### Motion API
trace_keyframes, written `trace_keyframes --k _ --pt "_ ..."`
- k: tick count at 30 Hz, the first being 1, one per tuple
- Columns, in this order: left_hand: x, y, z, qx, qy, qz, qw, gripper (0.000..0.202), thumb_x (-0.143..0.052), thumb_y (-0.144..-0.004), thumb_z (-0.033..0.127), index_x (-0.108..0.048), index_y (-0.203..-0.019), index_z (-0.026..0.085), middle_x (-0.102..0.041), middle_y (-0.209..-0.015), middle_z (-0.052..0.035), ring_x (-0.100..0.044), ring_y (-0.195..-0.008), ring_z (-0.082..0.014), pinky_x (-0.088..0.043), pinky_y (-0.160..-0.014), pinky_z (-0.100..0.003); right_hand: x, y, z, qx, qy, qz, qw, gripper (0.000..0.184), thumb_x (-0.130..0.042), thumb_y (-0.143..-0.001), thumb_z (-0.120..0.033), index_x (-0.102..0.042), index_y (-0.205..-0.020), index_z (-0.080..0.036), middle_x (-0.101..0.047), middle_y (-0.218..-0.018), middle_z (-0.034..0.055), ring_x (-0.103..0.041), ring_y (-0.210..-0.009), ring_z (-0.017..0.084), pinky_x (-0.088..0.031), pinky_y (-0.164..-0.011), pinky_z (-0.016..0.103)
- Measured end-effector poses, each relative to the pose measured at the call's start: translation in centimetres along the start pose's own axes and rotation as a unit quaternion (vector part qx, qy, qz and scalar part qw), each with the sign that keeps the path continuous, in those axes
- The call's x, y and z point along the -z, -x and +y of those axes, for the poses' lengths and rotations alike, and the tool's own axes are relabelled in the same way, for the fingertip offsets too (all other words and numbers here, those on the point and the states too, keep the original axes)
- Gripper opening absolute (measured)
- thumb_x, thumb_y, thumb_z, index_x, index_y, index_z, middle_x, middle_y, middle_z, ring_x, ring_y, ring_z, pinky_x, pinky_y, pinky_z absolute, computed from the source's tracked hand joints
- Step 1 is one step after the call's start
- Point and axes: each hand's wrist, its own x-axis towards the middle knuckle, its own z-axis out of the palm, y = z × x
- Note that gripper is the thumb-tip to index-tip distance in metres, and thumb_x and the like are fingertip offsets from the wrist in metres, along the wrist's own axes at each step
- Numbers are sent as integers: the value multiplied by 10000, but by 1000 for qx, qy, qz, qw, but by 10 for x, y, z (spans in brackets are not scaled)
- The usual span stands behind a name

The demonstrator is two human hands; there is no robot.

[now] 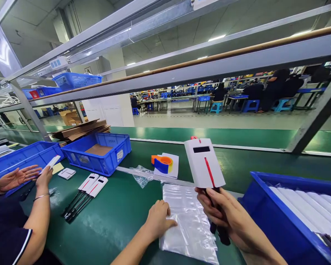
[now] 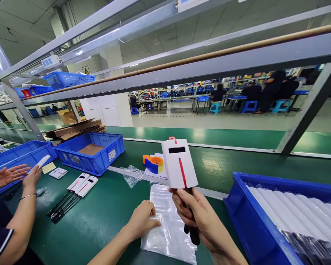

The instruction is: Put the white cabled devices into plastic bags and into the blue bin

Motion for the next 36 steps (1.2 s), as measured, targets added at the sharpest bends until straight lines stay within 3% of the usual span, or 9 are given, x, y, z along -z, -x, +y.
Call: trace_keyframes --k 4,9,17,22,27,29,32,34,36 --pt "15 -12 -9 -23 0 -35 999 83 -743 -842 226 -724 -783 172 -726 -861 -43 -635 -803 -215 -420 -681 -287 -1 3 -6 0 0 17 1000 479 -870 -752 -598 -707 -879 -166 -427 -649 -80 -205 -493 26 -184 -374 97" --pt "39 1 -15 -89 -29 -30 995 261 -557 -980 212 -778 -842 197 -714 -905 -49 -650 -878 -206 -450 -761 -275 -4 -2 -8 -18 -31 11 999 458 -897 -709 -572 -694 -751 -164 -425 -589 -83 -150 -453 16 -176 -328 102" --pt "52 27 -21 -111 -87 51 989 442 -398 -1028 182 -622 -1408 211 -656 -1247 -153 -587 -1072 -312 -468 -929 -437 -3 -12 -6 -34 -65 26 997 444 -926 -655 -523 -659 -649 -168 -429 -546 -83 -119 -438 10 -150 -316 108" --pt "55 36 -33 -102 75 99 987 429 -395 -1056 318 -663 -1379 226 -719 -1167 -120 -622 -1090 -295 -481 -971 -411 -2 -20 2 -7 45 51 998 526 -847 -682 -658 -648 -722 -173 -451 -597 -68 -177 -454 29 -139 -348 150" --pt "58 39 -39 -54 231 54 970 435 -470 -1026 480 -769 -1154 191 -780 -1008 -108 -688 -969 -281 -508 -915 -382 6 -34 24 12 164 55 985 581 -734 -760 -751 -669 -761 -174 -444 -593 -68 -227 -463 59 -191 -401 210" --pt "60 40 -41 -44 271 39 961 507 -430 -1035 540 -763 -1080 161 -789 -965 -117 -714 -926 -268 -531 -871 -362 10 -42 37 22 212 57 975 514 -750 -787 -691 -691 -779 -181 -529 -621 -37 -372 -501 98 -306 -456 240" --pt "64 42 -44 -25 329 26 944 562 -458 -1008 621 -750 -1037 142 -794 -952 -131 -727 -905 -263 -542 -852 -356 14 -55 56 26 265 53 962 450 -805 -744 -619 -709 -884 -201 -725 -888 56 -652 -836 256 -504 -724 338" --pt "67 43 -45 -15 358 20 933 581 -495 -981 660 -750 -1017 140 -797 -933 -129 -726 -881 -257 -540 -838 -352 14 -59 67 16 282 28 959 485 -829 -699 -601 -700 -947 -204 -757 -1019 91 -678 -1034 333 -515 -891 393" --pt "68 45 -46 -10 380 18 925 597 -512 -964 684 -752 -1011 139 -799 -922 -125 -722 -860 -248 -536 -827 -347 12 -59 74 0 291 -15 957 493 -824 -705 -578 -695 -994 -199 -765 -1056 97 -693 -1064 337 -529 -918 406"
